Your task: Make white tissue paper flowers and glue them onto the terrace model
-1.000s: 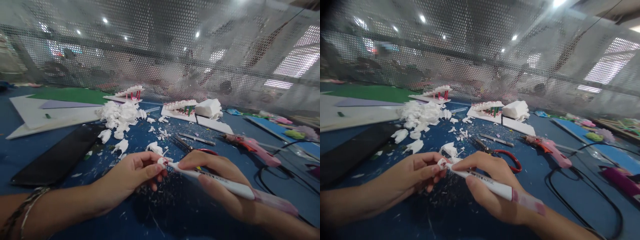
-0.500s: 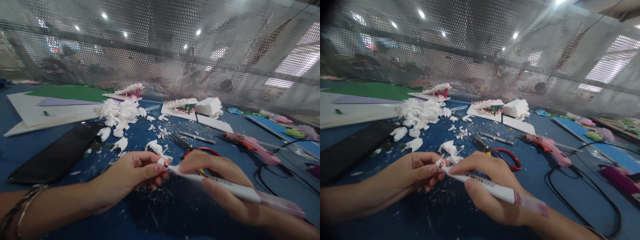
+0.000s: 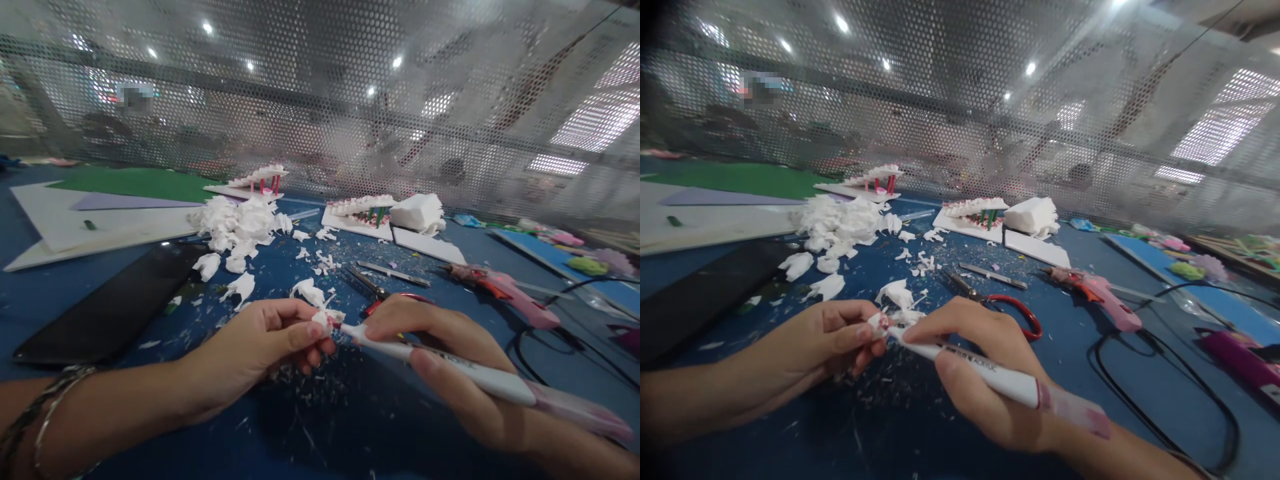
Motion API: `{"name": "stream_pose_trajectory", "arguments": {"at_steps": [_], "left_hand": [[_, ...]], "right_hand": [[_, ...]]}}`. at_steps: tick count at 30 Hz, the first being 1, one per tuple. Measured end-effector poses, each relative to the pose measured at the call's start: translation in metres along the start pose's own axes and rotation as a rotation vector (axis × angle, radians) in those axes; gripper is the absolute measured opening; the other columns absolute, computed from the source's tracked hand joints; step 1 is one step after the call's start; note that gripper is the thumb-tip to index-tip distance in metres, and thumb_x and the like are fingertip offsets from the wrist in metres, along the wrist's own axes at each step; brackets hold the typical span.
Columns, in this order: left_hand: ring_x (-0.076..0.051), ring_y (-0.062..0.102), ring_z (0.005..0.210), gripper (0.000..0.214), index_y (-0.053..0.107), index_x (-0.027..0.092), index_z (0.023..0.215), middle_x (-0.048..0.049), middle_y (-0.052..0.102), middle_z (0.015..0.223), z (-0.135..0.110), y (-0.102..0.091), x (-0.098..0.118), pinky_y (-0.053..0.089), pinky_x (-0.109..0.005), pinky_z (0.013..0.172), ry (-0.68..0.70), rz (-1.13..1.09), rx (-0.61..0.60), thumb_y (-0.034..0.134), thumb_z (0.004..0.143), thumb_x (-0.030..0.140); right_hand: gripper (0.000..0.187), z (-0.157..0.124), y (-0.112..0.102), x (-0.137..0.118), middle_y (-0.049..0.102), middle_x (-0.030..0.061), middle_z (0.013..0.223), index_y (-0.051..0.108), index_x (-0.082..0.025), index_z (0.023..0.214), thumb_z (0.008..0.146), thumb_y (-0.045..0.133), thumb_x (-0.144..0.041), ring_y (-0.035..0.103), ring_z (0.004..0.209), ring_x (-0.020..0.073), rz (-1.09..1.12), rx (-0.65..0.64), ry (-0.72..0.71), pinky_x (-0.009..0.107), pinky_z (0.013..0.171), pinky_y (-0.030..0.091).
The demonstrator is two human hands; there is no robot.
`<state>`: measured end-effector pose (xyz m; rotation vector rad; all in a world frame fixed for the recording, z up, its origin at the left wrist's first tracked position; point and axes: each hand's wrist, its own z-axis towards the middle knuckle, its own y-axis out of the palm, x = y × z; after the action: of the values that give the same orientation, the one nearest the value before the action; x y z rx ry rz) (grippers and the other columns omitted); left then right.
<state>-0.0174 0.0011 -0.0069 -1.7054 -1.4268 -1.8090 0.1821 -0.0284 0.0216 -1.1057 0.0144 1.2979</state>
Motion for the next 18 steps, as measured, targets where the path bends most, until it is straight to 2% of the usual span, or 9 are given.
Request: {"name": "stream_pose_trajectory", "arguments": {"at_steps": [3, 6, 10, 13, 18], "left_hand": [[-0.002, 0.049, 0.046, 0.011, 0.062, 0.013, 0.061, 0.0040, 0.062, 0.056, -0.0011, 0.0010, 0.0002, 0.034, -0.012, 0.044, -0.006, -0.004, 0.008, 0.068, 0.067, 0.020], [-0.002, 0.048, 0.046, 0.012, 0.061, 0.013, 0.060, 0.0038, 0.061, 0.055, -0.0019, 0.0025, 0.0016, 0.033, -0.012, 0.044, -0.005, 0.004, 0.015, 0.068, 0.067, 0.020], [-0.002, 0.048, 0.046, 0.012, 0.061, 0.013, 0.061, 0.0035, 0.061, 0.056, -0.0015, 0.0029, 0.0026, 0.033, -0.012, 0.044, -0.012, -0.008, 0.008, 0.068, 0.067, 0.021], [-0.002, 0.047, 0.046, 0.013, 0.060, 0.013, 0.060, 0.0036, 0.061, 0.055, -0.0015, 0.0023, 0.0021, 0.032, -0.012, 0.045, -0.025, -0.003, 0.012, 0.068, 0.068, 0.020], [-0.003, 0.046, 0.046, 0.016, 0.060, 0.013, 0.062, 0.0033, 0.060, 0.055, -0.0030, 0.0014, 0.0012, 0.031, -0.014, 0.044, -0.057, 0.017, -0.008, 0.070, 0.065, 0.025]], "right_hand": [[0.024, 0.0000, 0.0004, 0.0004, 0.064, 0.0020, 0.085, 0.056, -0.021, 0.096, 0.077, 0.043, -0.013, 0.059, 0.079, 0.0124, -0.007, -0.027, -0.006, 0.024, 0.069, 0.046], [0.023, 0.0011, 0.0001, 0.0002, 0.064, 0.0019, 0.083, 0.056, -0.020, 0.094, 0.078, 0.042, -0.014, 0.059, 0.077, 0.0120, -0.018, 0.005, 0.018, 0.024, 0.067, 0.046], [0.026, 0.0019, -0.0001, -0.0001, 0.064, 0.0014, 0.084, 0.056, -0.020, 0.097, 0.076, 0.042, -0.012, 0.059, 0.077, 0.0109, -0.018, -0.036, -0.029, 0.023, 0.069, 0.046], [0.023, 0.0008, 0.0000, 0.0007, 0.064, 0.0018, 0.084, 0.056, -0.021, 0.095, 0.077, 0.043, -0.013, 0.060, 0.078, 0.0118, -0.054, 0.002, 0.004, 0.024, 0.068, 0.046], [0.026, 0.0003, -0.0006, 0.0005, 0.065, 0.0025, 0.086, 0.056, -0.021, 0.096, 0.076, 0.044, -0.010, 0.060, 0.080, 0.0127, -0.030, 0.002, -0.041, 0.025, 0.070, 0.047]]}}
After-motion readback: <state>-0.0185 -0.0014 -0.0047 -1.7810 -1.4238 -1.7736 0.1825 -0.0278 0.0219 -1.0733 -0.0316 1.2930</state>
